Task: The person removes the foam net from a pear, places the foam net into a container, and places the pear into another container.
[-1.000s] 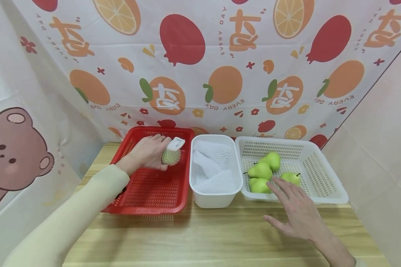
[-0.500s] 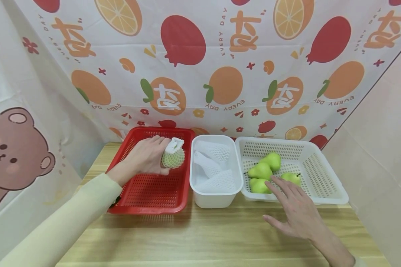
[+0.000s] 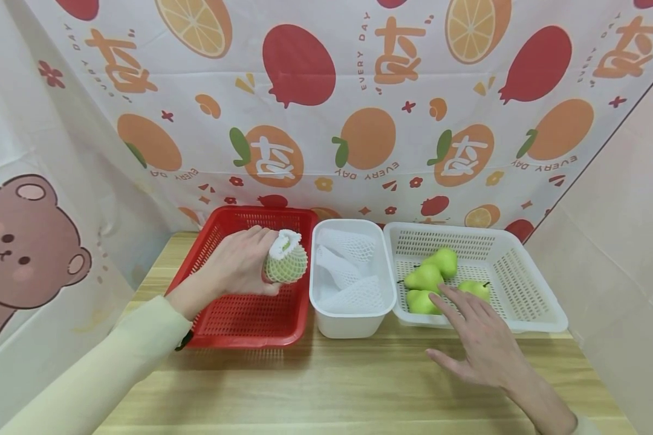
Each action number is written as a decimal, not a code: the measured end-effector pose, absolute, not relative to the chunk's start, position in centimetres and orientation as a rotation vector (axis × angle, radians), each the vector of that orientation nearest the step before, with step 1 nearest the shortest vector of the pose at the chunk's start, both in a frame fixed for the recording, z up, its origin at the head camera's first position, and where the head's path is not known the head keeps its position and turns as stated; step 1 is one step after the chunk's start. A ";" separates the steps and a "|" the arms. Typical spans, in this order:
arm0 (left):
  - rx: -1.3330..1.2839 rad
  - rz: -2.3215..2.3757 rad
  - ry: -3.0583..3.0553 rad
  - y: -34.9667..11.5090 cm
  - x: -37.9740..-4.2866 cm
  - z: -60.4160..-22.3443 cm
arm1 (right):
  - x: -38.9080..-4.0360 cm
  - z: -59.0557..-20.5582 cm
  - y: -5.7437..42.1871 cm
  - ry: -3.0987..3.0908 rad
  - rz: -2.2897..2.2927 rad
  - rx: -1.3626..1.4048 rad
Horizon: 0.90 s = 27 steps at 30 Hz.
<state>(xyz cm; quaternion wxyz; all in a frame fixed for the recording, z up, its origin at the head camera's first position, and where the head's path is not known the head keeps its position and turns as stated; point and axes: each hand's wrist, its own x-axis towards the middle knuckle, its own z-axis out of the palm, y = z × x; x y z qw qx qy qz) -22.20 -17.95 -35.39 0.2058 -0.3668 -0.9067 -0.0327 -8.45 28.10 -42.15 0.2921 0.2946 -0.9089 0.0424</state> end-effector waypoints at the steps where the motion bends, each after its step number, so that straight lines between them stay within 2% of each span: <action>1: -1.025 -0.099 -2.519 -17.9 -21.9 -35.2 | -8.5 -42.1 28.1 -2.420 0.117 0.787; 12: -1.060 -0.227 -2.441 -16.3 -18.2 -34.1 | -8.3 -41.8 27.7 -2.430 0.110 0.792; 27: -1.108 -0.321 -2.370 -14.2 -14.6 -35.9 | -8.0 -41.7 27.2 -2.430 0.111 0.813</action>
